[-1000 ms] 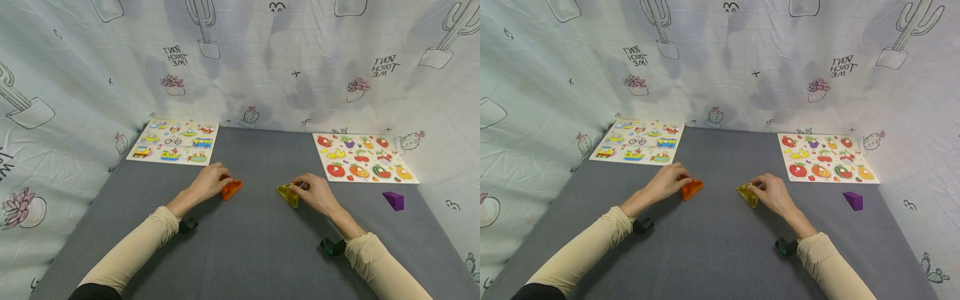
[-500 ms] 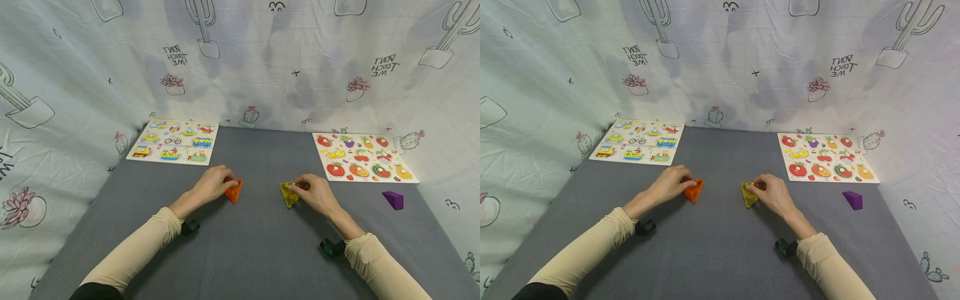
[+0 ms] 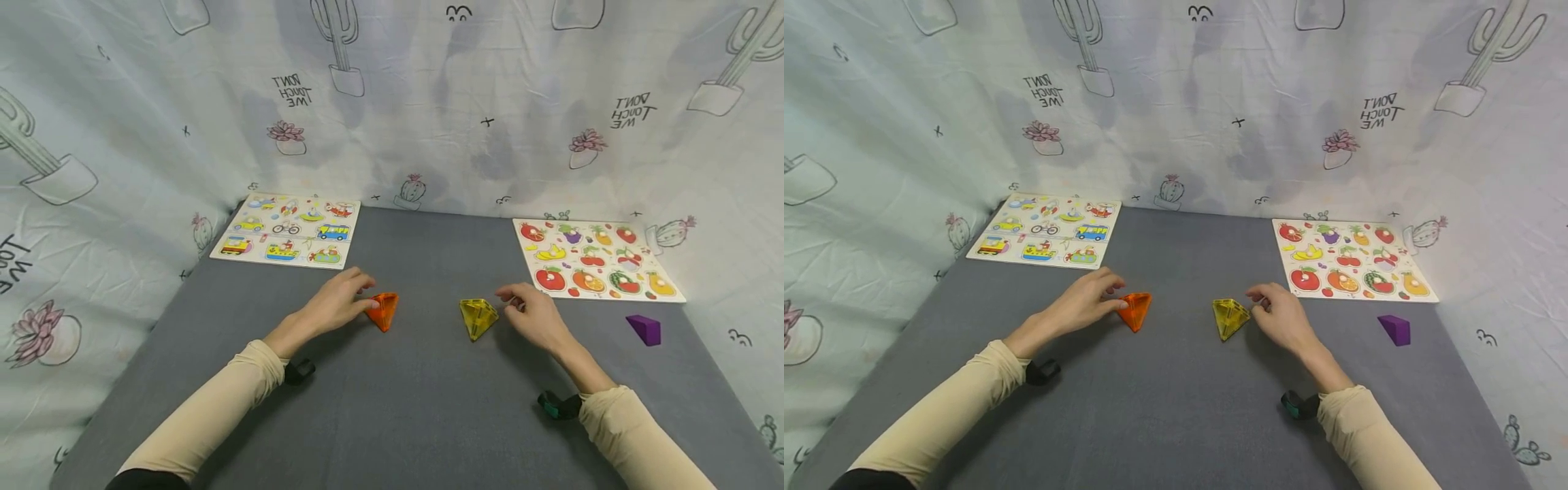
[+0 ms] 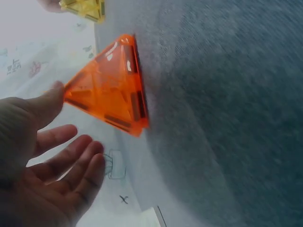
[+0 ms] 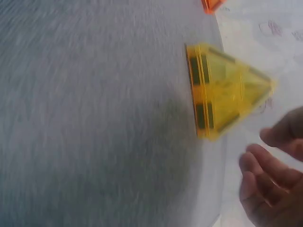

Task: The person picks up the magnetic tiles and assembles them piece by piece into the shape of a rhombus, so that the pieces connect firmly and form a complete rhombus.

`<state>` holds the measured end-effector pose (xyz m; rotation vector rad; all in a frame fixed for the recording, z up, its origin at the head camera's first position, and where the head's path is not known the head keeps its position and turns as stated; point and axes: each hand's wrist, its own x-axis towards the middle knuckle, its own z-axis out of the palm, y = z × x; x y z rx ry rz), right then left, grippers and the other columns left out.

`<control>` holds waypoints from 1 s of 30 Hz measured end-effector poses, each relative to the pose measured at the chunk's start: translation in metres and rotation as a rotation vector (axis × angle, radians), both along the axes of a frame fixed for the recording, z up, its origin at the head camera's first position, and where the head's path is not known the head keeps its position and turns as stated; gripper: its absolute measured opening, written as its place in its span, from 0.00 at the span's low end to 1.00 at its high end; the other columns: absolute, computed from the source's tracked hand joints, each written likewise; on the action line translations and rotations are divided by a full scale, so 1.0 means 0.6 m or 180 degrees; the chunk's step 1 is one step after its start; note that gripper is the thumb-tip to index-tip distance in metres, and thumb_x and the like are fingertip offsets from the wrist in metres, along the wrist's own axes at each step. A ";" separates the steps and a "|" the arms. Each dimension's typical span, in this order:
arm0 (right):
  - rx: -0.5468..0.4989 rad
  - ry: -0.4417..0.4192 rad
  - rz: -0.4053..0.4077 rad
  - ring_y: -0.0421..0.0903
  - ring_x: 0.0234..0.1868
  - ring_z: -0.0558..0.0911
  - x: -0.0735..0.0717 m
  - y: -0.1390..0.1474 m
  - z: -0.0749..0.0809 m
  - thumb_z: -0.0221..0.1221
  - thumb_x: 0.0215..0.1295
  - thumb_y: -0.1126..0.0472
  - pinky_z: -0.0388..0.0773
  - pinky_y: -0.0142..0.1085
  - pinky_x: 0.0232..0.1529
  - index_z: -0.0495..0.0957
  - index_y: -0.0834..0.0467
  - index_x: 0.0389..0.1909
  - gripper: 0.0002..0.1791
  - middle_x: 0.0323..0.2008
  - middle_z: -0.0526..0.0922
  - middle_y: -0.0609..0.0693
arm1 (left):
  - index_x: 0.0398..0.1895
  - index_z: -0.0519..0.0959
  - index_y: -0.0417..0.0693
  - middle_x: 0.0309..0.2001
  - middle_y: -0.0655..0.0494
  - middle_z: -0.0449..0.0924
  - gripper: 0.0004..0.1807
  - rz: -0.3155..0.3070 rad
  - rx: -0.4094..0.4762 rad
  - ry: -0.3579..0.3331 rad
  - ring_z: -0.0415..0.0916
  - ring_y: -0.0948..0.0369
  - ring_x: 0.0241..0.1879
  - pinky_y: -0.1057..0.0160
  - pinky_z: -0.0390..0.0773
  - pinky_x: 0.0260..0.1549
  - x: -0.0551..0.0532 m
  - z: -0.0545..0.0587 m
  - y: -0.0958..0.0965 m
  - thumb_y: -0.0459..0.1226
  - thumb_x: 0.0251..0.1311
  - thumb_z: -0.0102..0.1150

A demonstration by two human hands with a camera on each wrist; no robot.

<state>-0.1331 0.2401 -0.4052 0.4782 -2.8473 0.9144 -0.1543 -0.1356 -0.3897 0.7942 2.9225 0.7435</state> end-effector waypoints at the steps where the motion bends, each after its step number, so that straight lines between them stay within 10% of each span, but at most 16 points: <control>1: 0.0030 -0.0068 0.0043 0.48 0.39 0.78 0.000 0.005 0.000 0.53 0.61 0.71 0.76 0.42 0.38 0.81 0.63 0.49 0.17 0.42 0.82 0.58 | 0.53 0.80 0.40 0.49 0.47 0.78 0.21 -0.0028 -0.0042 -0.0017 0.78 0.54 0.46 0.55 0.80 0.46 -0.001 -0.001 -0.002 0.43 0.62 0.65; 11: 0.0272 -0.0344 0.0473 0.52 0.46 0.80 -0.001 0.010 -0.011 0.65 0.58 0.65 0.76 0.46 0.43 0.76 0.63 0.58 0.26 0.49 0.82 0.60 | 0.56 0.78 0.38 0.50 0.46 0.79 0.24 -0.0252 -0.0254 -0.0118 0.78 0.54 0.47 0.54 0.78 0.48 -0.007 -0.020 -0.008 0.39 0.58 0.68; 30: 0.0192 -0.0114 0.0563 0.48 0.39 0.81 -0.009 0.000 -0.024 0.69 0.55 0.65 0.78 0.45 0.40 0.81 0.63 0.45 0.16 0.39 0.85 0.55 | 0.51 0.82 0.41 0.47 0.47 0.82 0.17 -0.0352 -0.0196 0.0010 0.80 0.53 0.47 0.53 0.79 0.48 -0.013 -0.031 0.007 0.38 0.59 0.67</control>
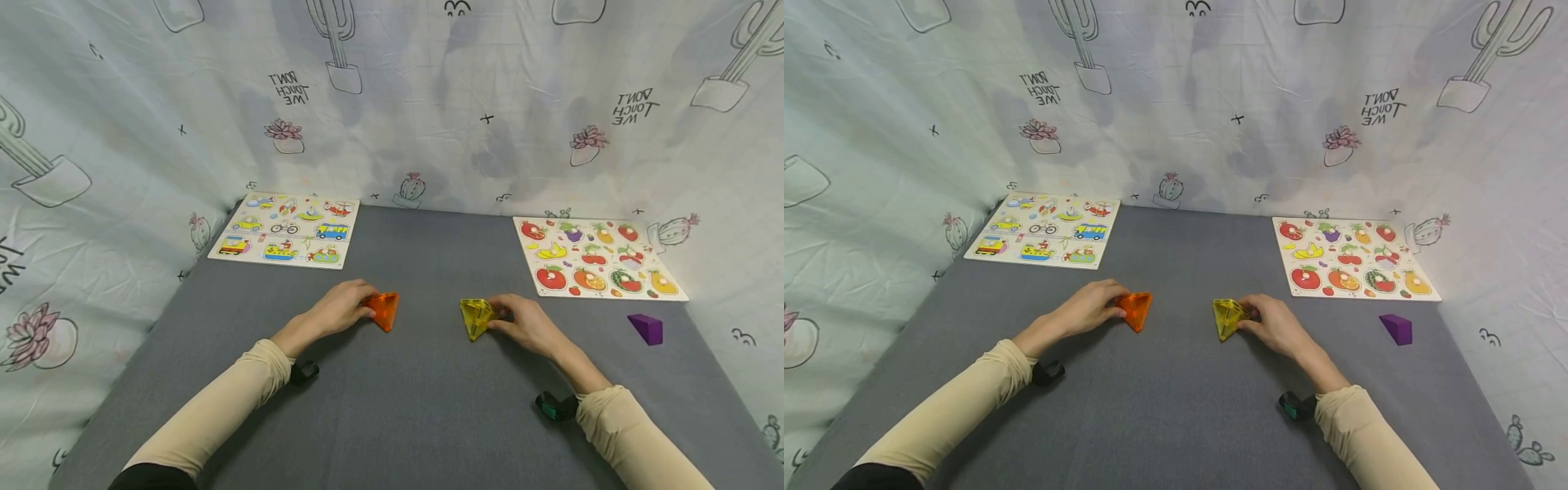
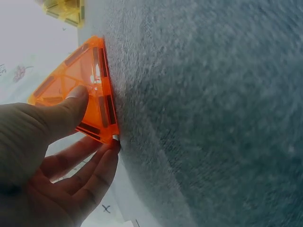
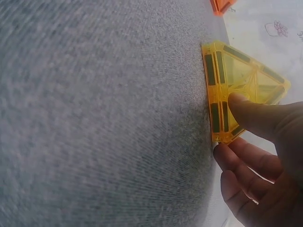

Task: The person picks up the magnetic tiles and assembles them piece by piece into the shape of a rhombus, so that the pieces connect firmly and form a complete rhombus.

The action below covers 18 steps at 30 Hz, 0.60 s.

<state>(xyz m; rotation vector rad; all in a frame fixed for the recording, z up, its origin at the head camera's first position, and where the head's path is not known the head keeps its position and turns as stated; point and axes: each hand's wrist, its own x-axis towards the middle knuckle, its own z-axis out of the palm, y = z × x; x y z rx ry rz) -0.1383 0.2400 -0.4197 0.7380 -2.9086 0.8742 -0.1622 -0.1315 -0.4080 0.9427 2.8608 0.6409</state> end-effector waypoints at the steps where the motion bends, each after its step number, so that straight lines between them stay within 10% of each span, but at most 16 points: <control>1: -0.0011 0.0008 0.0003 0.48 0.39 0.81 0.000 0.000 -0.001 0.70 0.55 0.65 0.78 0.44 0.39 0.81 0.63 0.45 0.16 0.38 0.85 0.55 | 0.50 0.82 0.41 0.47 0.47 0.83 0.17 -0.0012 0.0003 0.0011 0.80 0.54 0.46 0.53 0.79 0.47 0.000 0.000 0.001 0.38 0.59 0.67; 18: -0.0016 -0.0061 0.0046 0.46 0.38 0.82 0.006 -0.013 0.000 0.70 0.55 0.63 0.78 0.40 0.39 0.82 0.61 0.44 0.15 0.37 0.86 0.52 | 0.49 0.82 0.42 0.44 0.49 0.83 0.16 -0.0164 0.0039 0.0018 0.79 0.56 0.43 0.56 0.79 0.45 0.007 -0.003 0.024 0.38 0.58 0.67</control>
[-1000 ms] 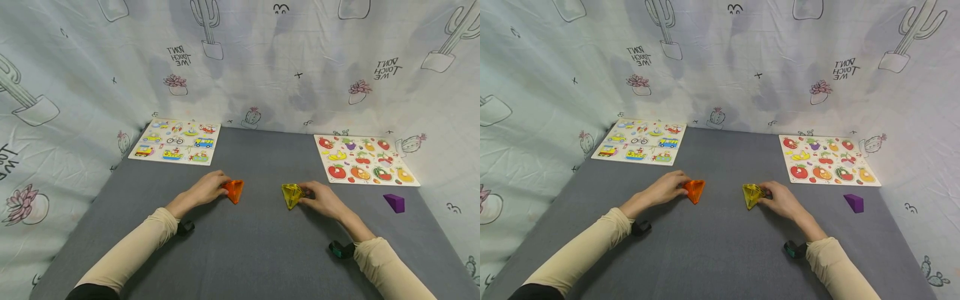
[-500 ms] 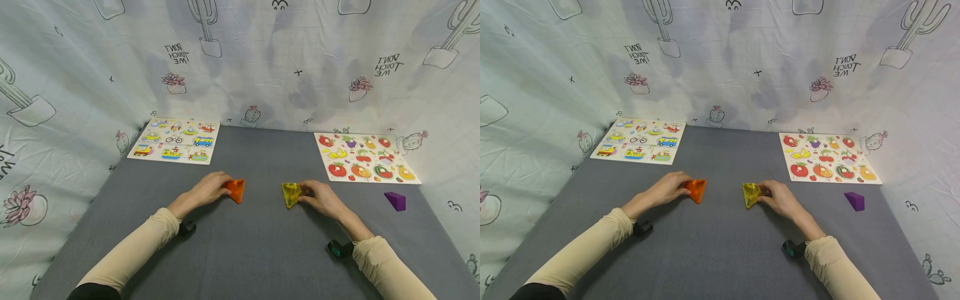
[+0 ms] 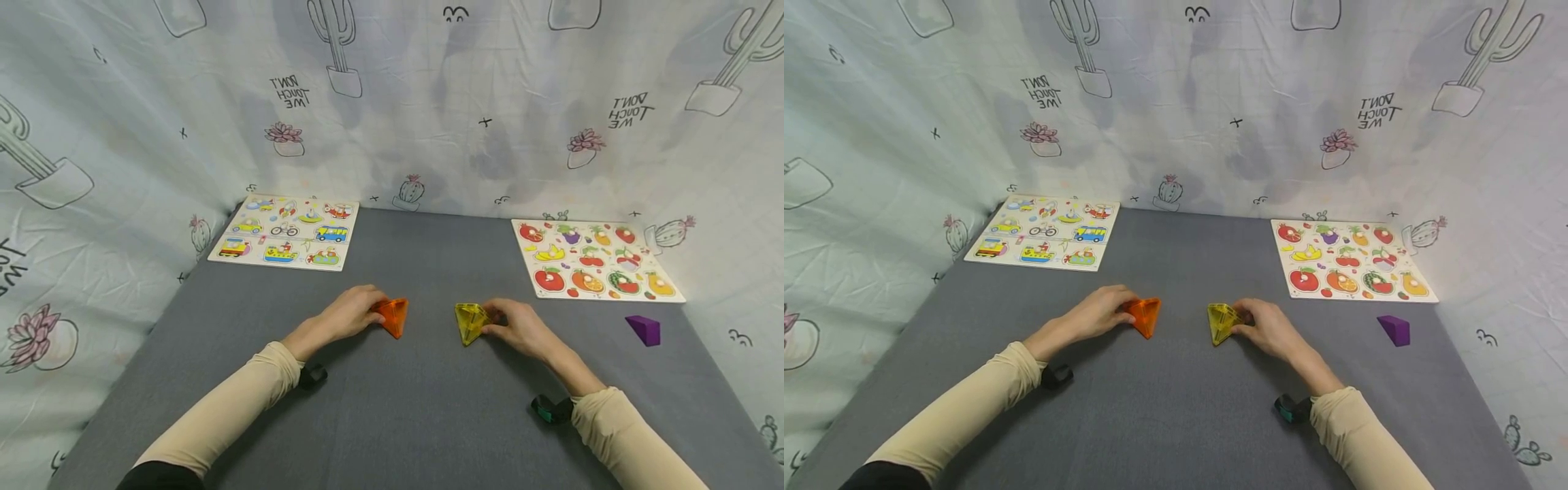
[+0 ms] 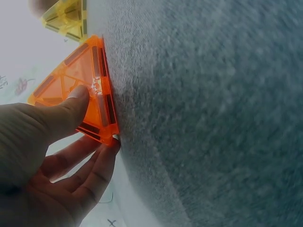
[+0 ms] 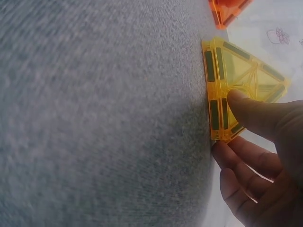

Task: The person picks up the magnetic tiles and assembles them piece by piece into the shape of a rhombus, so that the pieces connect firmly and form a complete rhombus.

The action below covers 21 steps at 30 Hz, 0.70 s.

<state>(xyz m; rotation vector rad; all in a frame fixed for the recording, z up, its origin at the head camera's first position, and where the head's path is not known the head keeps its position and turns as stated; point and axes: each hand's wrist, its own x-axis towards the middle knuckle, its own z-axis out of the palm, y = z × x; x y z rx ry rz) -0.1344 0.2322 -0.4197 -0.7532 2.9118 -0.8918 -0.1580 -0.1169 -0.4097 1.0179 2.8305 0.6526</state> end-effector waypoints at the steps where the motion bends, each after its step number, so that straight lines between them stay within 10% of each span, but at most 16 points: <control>1: 0.0002 -0.0004 -0.0002 0.46 0.38 0.82 0.000 -0.001 0.000 0.70 0.55 0.62 0.78 0.40 0.39 0.82 0.61 0.44 0.15 0.37 0.85 0.52 | 0.49 0.82 0.42 0.44 0.49 0.83 0.16 -0.0008 0.0000 0.0004 0.79 0.56 0.43 0.56 0.79 0.45 0.000 0.000 0.001 0.38 0.58 0.67; 21: -0.0044 -0.0045 0.0052 0.44 0.37 0.81 0.000 -0.015 -0.002 0.70 0.56 0.61 0.77 0.36 0.37 0.82 0.60 0.44 0.16 0.37 0.85 0.50 | 0.47 0.82 0.44 0.43 0.52 0.82 0.15 -0.0026 0.0028 0.0016 0.78 0.59 0.41 0.58 0.79 0.43 0.003 -0.005 0.025 0.39 0.58 0.68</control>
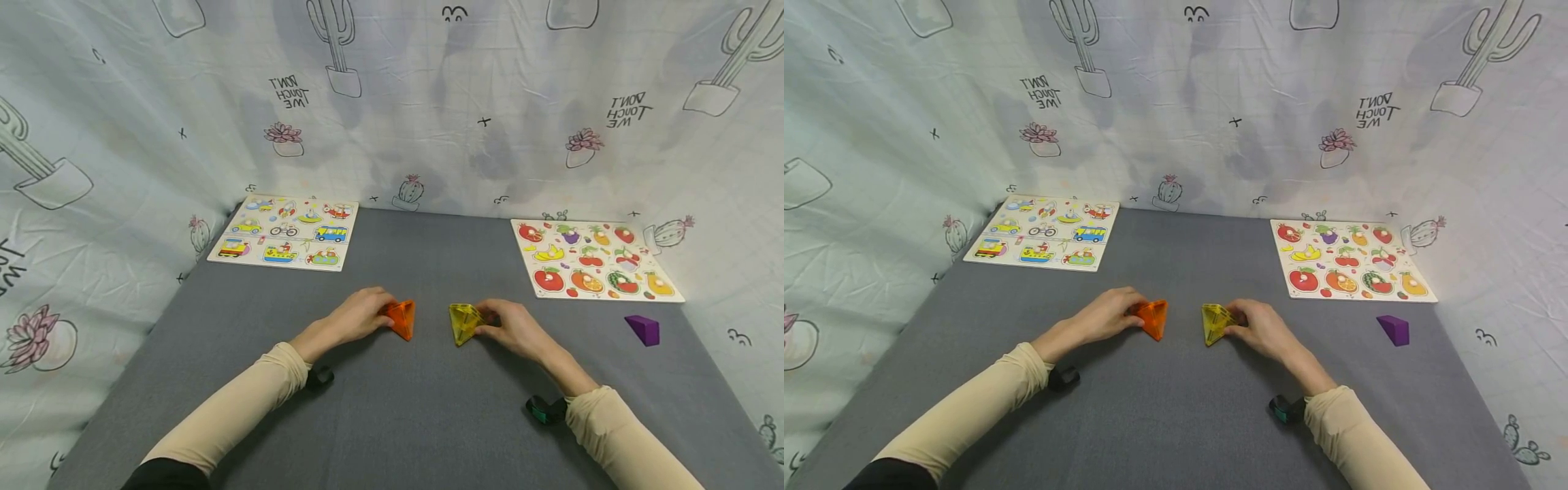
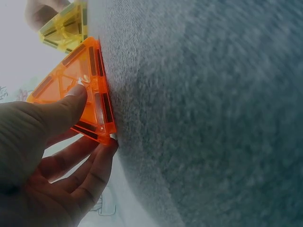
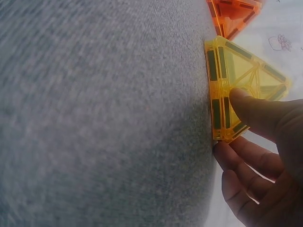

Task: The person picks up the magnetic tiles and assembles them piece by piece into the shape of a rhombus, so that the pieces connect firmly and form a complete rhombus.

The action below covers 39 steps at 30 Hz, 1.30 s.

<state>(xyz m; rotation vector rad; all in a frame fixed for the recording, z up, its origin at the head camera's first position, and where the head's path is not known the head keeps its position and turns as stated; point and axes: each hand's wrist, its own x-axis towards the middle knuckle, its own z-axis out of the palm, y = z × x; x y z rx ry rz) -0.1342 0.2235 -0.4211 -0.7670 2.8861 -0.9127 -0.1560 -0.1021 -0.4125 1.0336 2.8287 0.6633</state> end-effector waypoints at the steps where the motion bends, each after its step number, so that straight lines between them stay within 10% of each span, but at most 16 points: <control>1: -0.0006 -0.0002 0.0007 0.43 0.37 0.81 0.000 -0.001 0.000 0.70 0.56 0.61 0.77 0.36 0.37 0.82 0.60 0.44 0.16 0.37 0.85 0.50 | 0.47 0.82 0.44 0.43 0.52 0.82 0.16 -0.0003 -0.0007 -0.0006 0.78 0.59 0.41 0.58 0.79 0.43 0.000 0.000 0.001 0.40 0.58 0.68; 39: 0.0045 0.0052 0.0030 0.41 0.34 0.80 0.005 -0.028 0.001 0.71 0.54 0.57 0.74 0.31 0.34 0.82 0.57 0.44 0.17 0.34 0.84 0.46 | 0.46 0.82 0.43 0.40 0.52 0.81 0.16 -0.0205 -0.0035 0.0086 0.75 0.61 0.35 0.63 0.76 0.36 0.005 -0.002 0.042 0.42 0.59 0.67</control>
